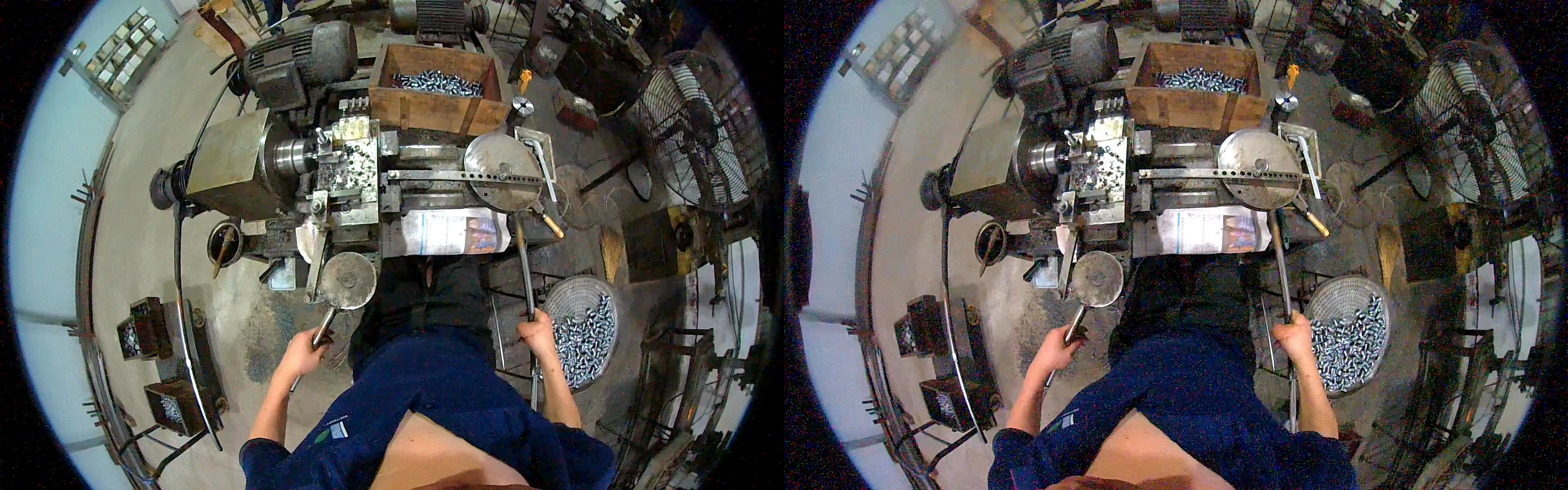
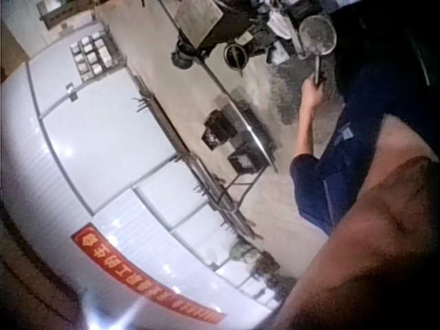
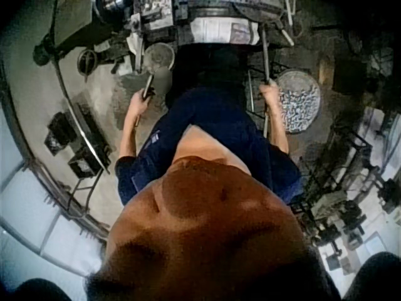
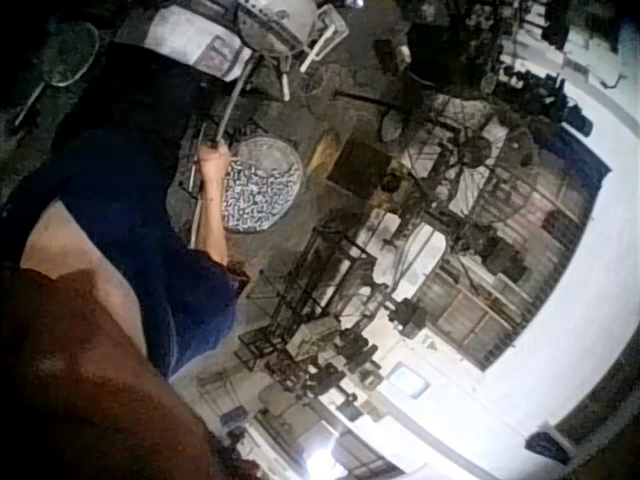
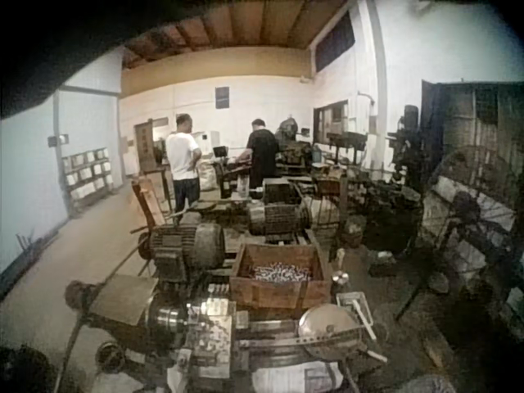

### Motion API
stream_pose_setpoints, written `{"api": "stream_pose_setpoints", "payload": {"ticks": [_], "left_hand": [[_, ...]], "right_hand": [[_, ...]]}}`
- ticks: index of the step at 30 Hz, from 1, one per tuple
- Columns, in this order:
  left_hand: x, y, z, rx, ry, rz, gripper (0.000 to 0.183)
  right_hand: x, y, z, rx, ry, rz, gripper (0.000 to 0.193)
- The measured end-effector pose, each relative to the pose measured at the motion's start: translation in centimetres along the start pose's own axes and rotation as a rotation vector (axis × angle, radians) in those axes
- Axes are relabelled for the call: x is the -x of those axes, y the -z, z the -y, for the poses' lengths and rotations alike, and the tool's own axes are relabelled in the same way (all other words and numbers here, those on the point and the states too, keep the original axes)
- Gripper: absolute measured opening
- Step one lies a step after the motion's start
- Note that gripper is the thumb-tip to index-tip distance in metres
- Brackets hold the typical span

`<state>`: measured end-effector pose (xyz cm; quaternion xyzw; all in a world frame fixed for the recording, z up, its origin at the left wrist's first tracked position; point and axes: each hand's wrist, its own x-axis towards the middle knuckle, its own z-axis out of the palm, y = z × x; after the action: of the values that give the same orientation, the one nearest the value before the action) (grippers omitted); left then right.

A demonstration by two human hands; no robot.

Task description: The person operates a manual metal lathe to process cylindrical metal parts, repeatedly loading a part, engaging the cutting tool using levers, and then placing the finished part into a wire basket.

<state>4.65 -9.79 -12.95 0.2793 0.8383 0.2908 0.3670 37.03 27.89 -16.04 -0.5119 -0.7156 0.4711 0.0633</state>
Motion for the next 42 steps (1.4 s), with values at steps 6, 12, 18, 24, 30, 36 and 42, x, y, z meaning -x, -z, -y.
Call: {"api": "stream_pose_setpoints", "payload": {"ticks": [6, 12, 18, 24, 30, 36, 42], "left_hand": [[0.0, 0.4, 0.1, -0.011, 0.000, 0.025, 0.024], [0.3, 0.9, -1.2, 0.009, 0.061, 0.074, 0.024], [-0.2, 1.0, -0.7, 0.139, 0.066, 0.207, 0.029], [-2.7, 5.0, 2.8, 0.739, 0.002, -0.006, 0.043], [-11.5, 10.7, 15.2, -0.578, 0.122, -0.463, 0.038], [-16.8, 9.7, 18.7, -0.899, 0.244, -0.417, 0.042], [-18.4, 4.3, 22.8, -0.479, 0.468, -0.624, 0.040]], "right_hand": [[-3.1, 0.8, -3.0, 0.497, 0.105, -0.143, 0.025], [-9.1, 9.4, -3.9, 1.006, -0.053, -0.241, 0.031], [-19.8, 15.1, 0.3, 1.037, -0.220, -0.653, 0.043], [-18.9, 8.4, 3.0, 0.991, 0.158, -0.849, 0.068], [-12.9, 2.8, -2.6, 0.547, 0.387, -0.546, 0.063], [-8.4, 0.6, -0.4, 0.400, 0.176, -0.329, 0.042], [-8.7, 0.6, 4.8, 0.357, 0.253, -0.245, 0.039]]}}
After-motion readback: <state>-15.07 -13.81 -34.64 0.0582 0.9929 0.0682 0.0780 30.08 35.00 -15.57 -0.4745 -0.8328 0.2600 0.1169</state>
